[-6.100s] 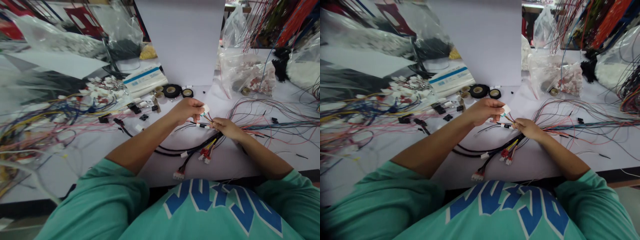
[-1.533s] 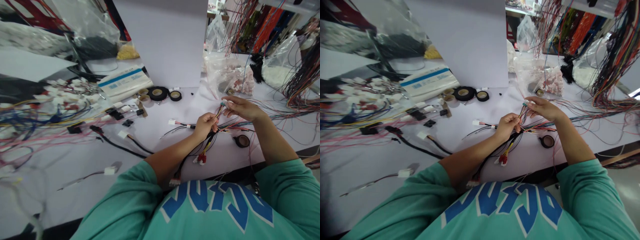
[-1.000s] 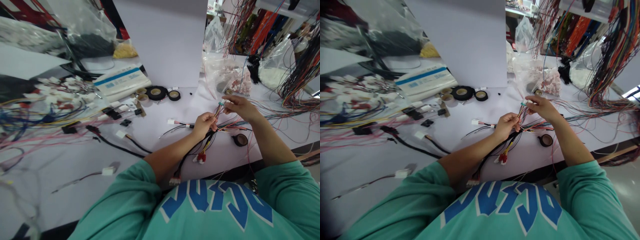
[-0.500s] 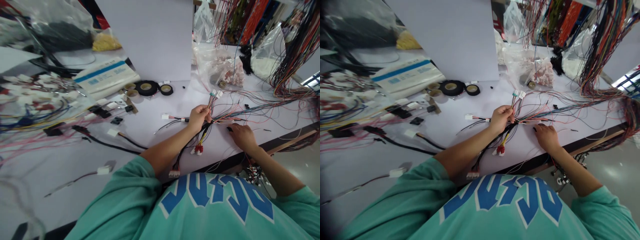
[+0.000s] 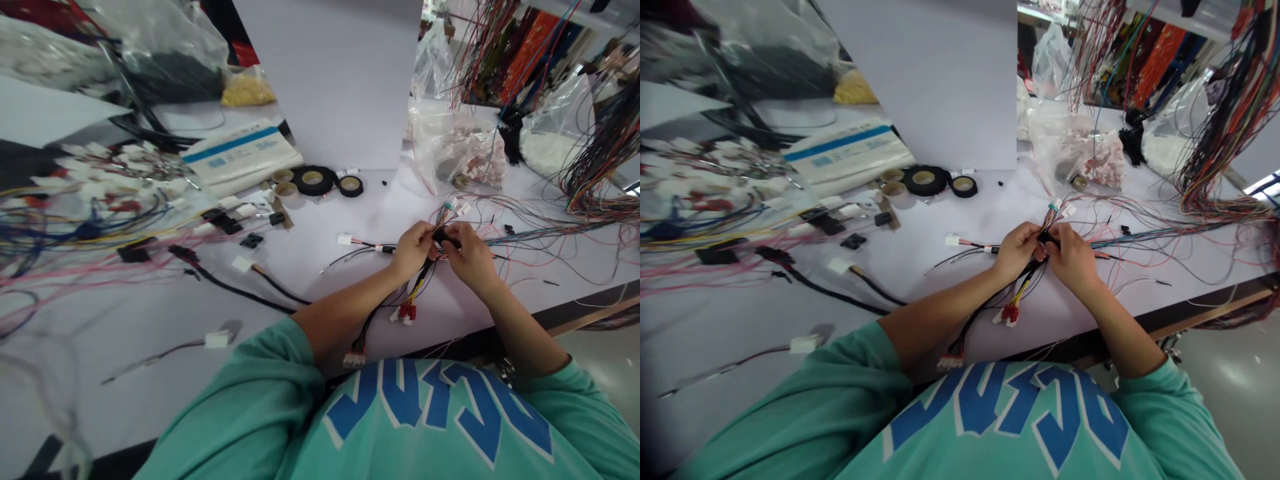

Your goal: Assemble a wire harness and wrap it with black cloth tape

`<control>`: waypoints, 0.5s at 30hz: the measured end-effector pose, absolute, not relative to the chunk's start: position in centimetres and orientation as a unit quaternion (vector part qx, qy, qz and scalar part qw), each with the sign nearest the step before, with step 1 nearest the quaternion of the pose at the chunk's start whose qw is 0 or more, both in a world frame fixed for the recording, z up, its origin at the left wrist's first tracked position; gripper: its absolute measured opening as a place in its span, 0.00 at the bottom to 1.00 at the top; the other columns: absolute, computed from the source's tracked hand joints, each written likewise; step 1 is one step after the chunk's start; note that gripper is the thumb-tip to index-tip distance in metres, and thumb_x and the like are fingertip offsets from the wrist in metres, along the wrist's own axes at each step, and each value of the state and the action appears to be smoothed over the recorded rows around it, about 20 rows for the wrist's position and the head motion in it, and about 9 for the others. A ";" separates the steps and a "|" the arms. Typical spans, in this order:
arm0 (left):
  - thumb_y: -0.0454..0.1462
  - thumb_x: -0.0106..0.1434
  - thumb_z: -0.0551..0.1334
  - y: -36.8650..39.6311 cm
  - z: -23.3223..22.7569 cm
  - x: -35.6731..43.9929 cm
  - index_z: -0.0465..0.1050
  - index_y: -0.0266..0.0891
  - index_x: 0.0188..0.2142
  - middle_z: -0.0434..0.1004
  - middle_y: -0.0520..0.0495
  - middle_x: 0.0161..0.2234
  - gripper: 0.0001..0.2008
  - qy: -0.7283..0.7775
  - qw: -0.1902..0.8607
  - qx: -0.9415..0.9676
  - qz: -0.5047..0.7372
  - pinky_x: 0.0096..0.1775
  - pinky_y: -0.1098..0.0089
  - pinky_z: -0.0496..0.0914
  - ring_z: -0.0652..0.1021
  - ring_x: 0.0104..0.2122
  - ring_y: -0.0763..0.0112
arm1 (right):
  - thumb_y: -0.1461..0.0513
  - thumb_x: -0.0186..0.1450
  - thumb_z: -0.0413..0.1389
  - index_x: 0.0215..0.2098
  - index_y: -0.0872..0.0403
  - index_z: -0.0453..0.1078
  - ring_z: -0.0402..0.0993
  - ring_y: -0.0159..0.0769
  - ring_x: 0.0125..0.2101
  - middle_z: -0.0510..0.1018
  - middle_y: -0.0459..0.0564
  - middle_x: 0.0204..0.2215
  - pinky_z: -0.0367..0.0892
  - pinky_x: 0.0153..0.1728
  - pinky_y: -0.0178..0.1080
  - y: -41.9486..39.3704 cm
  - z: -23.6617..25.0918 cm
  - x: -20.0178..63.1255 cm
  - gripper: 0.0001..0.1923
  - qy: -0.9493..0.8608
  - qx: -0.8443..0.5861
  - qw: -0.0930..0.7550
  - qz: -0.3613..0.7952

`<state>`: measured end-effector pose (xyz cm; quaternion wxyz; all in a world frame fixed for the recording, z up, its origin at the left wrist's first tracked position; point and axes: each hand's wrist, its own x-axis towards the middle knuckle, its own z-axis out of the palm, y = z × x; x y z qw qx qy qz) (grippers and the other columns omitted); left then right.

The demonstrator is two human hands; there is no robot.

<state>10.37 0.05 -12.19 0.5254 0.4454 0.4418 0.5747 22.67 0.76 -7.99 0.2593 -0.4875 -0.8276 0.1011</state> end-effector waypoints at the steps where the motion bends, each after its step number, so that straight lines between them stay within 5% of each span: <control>1: 0.30 0.60 0.50 0.0 -12.2 10.4 0.63 0.39 0.30 0.65 0.60 0.14 0.07 0.450 0.512 0.460 0.569 0.21 0.79 0.64 0.69 0.15 0.81 | 0.63 0.56 0.47 0.35 0.53 0.59 0.74 0.41 0.34 0.77 0.54 0.32 0.65 0.30 0.40 0.7 -8.0 22.6 0.08 -0.827 -0.494 0.253 0.088; 15: 0.27 0.54 0.50 -0.7 -11.4 10.2 0.62 0.40 0.32 0.67 0.57 0.23 0.09 0.497 0.433 0.542 0.521 0.32 0.73 0.66 0.71 0.25 0.76 | 0.64 0.59 0.47 0.38 0.55 0.63 0.71 0.39 0.32 0.76 0.54 0.33 0.59 0.26 0.35 -0.4 -7.0 21.3 0.09 -0.816 -0.556 0.156 -0.001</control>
